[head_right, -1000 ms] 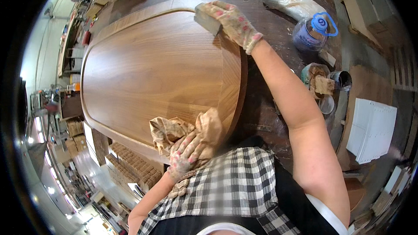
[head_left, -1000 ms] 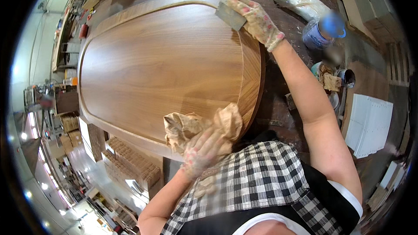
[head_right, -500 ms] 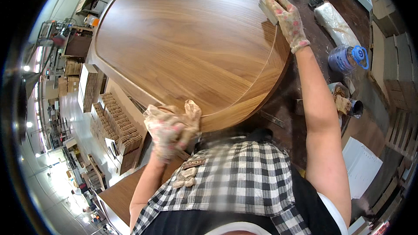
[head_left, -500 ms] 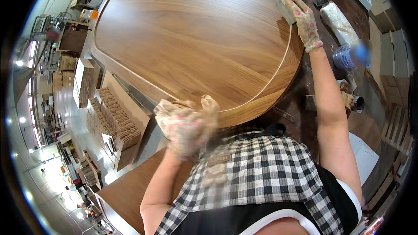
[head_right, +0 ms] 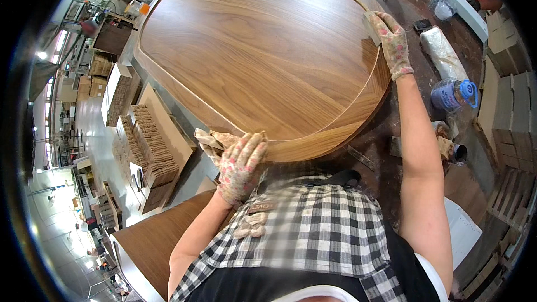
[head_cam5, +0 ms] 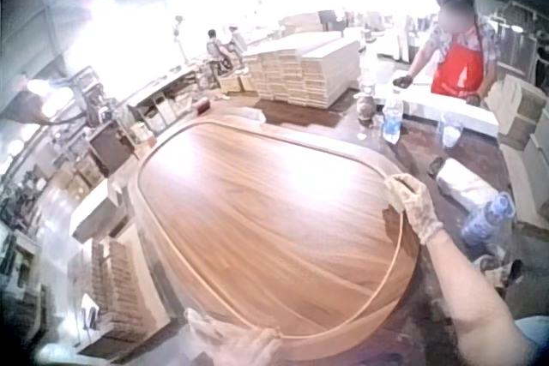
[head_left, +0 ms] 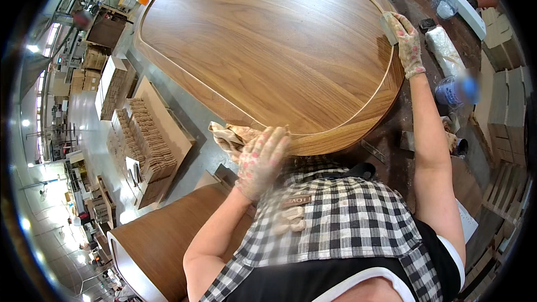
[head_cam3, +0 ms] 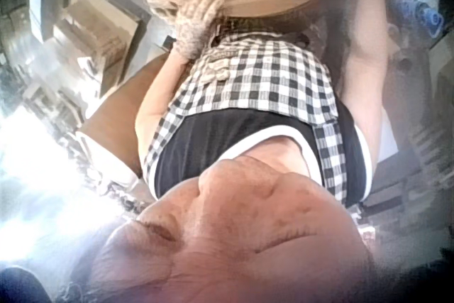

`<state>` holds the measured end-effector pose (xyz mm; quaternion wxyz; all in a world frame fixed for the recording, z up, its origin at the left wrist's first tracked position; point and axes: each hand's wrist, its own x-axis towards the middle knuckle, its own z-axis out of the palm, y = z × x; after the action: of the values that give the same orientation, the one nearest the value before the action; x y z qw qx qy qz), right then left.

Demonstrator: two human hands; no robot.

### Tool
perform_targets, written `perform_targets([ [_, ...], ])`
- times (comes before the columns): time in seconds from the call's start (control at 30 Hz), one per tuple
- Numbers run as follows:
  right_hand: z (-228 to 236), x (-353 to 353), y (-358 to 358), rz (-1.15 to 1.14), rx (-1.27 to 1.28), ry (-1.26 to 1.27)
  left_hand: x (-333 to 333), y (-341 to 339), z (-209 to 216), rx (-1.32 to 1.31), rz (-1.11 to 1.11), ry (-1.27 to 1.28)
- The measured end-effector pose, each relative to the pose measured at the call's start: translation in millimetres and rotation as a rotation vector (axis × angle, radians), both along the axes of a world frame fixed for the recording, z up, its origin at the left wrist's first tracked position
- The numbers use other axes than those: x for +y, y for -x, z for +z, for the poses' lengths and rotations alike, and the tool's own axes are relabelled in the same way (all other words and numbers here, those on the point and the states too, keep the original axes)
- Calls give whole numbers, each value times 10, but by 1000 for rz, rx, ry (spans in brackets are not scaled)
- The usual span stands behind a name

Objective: The person rubs the edges and surface of a wooden tabletop with a sanding block and wipes it with a cloth, then pours liquid from a bottle onto the cloth to continue wiping the surface.

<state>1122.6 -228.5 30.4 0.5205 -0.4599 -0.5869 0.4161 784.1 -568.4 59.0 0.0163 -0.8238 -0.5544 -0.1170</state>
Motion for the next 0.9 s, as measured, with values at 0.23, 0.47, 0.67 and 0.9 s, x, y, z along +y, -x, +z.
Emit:
perform_targets([
  [0.23,-44,11,31,-3,-14,-13,55,263,-147,-306,-74,-99],
  [0.47,308,-771,365,266,-319,-77,238,318,-125,-330,-191,33],
  [0.67,649,-1831,1048,692,-483,-197,245,434,-224,-413,-231,25],
  [0.9,624,-2031,856,746,-698,-238,255,520,-204,-836,-257,68],
])
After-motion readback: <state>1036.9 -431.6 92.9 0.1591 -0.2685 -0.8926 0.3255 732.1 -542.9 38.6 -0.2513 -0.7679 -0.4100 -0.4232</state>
